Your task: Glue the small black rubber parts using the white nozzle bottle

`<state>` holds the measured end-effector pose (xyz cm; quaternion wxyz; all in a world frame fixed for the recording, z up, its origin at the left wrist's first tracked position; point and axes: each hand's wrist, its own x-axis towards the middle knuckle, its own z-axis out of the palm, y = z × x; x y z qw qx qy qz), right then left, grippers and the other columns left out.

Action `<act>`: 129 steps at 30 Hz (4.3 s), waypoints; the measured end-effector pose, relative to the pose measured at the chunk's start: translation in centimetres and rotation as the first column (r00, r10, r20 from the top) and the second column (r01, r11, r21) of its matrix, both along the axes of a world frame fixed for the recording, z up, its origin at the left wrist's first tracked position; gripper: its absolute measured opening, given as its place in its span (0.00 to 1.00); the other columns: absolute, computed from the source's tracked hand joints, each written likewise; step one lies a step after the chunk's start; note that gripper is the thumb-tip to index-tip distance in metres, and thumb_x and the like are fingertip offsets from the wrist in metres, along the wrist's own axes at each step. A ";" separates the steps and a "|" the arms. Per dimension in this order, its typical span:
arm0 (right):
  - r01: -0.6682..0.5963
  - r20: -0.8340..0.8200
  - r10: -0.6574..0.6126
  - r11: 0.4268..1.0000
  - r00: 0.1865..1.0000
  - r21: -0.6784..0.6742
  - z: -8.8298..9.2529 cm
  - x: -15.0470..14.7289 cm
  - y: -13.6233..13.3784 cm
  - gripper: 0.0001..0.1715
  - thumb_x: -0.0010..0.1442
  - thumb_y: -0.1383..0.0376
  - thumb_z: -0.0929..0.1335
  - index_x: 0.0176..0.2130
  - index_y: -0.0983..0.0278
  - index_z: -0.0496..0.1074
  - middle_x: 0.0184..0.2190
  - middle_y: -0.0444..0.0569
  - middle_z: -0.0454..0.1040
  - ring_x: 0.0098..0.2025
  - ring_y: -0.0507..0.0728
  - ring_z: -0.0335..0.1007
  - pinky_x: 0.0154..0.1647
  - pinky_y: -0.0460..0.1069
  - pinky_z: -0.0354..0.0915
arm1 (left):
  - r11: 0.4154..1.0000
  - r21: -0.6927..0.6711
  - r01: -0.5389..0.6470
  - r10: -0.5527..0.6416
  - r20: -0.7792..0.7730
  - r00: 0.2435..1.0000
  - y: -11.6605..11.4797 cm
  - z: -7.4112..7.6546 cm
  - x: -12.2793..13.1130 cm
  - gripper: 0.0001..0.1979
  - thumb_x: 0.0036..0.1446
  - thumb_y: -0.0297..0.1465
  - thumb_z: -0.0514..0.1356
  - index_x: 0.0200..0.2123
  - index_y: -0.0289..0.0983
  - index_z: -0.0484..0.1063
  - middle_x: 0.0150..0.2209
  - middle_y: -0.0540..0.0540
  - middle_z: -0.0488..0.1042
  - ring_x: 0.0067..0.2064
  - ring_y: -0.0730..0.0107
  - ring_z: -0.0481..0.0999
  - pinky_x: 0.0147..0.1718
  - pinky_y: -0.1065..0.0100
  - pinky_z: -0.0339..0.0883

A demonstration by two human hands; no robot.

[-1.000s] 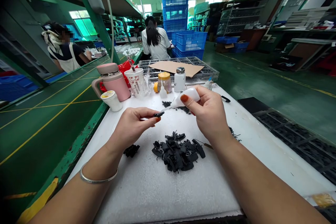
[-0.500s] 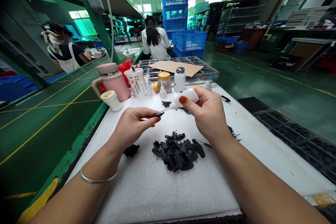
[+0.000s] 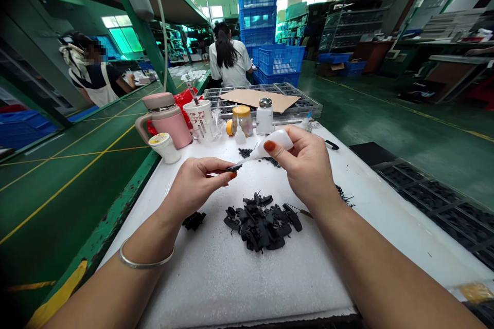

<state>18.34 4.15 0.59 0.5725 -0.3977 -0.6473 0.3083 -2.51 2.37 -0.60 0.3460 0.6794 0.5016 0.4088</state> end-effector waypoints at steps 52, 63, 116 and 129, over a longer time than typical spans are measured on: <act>-0.672 -0.570 0.364 0.480 0.737 -0.564 -2.2 -2.7 -0.1 0.12 0.46 0.66 0.77 0.29 0.67 0.73 0.23 0.42 0.70 0.24 0.46 0.63 0.22 0.40 0.58 | 0.989 -0.073 0.131 -0.105 0.287 0.952 0.2 0.4 0.0 0.10 0.43 0.28 0.69 0.32 0.34 0.78 0.31 0.45 0.78 0.34 0.67 0.76 0.36 0.66 0.71; -0.487 -0.522 0.200 0.716 0.829 -0.500 -2.5 -3.3 -0.3 0.16 0.43 0.65 0.78 0.30 0.66 0.71 0.24 0.43 0.72 0.26 0.48 0.67 0.29 0.44 0.63 | 0.937 -0.290 0.196 -0.063 0.410 0.910 0.2 0.3 -0.1 0.18 0.42 0.34 0.71 0.36 0.32 0.75 0.30 0.45 0.78 0.32 0.68 0.78 0.30 0.70 0.71; -0.388 -0.348 0.266 0.851 0.899 -0.355 -1.1 -2.2 -0.2 0.13 0.52 0.65 0.71 0.22 0.66 0.67 0.16 0.44 0.66 0.18 0.48 0.59 0.17 0.44 0.53 | 0.880 -0.469 0.070 -0.432 -0.733 0.526 0.1 2.6 -6.7 0.08 0.42 0.28 0.61 0.28 0.40 0.79 0.28 0.49 0.78 0.27 0.69 0.72 0.22 0.72 0.56; -0.119 -0.592 -0.063 0.957 0.803 -0.264 0.1 -0.3 1.0 0.03 0.50 0.69 0.71 0.28 0.65 0.71 0.19 0.44 0.68 0.21 0.49 0.62 0.18 0.43 0.54 | 0.986 0.134 -0.098 0.142 -0.376 0.916 3.9 -1.2 -3.1 0.10 0.53 0.33 0.58 0.33 0.36 0.78 0.32 0.45 0.79 0.33 0.68 0.75 0.31 0.70 0.67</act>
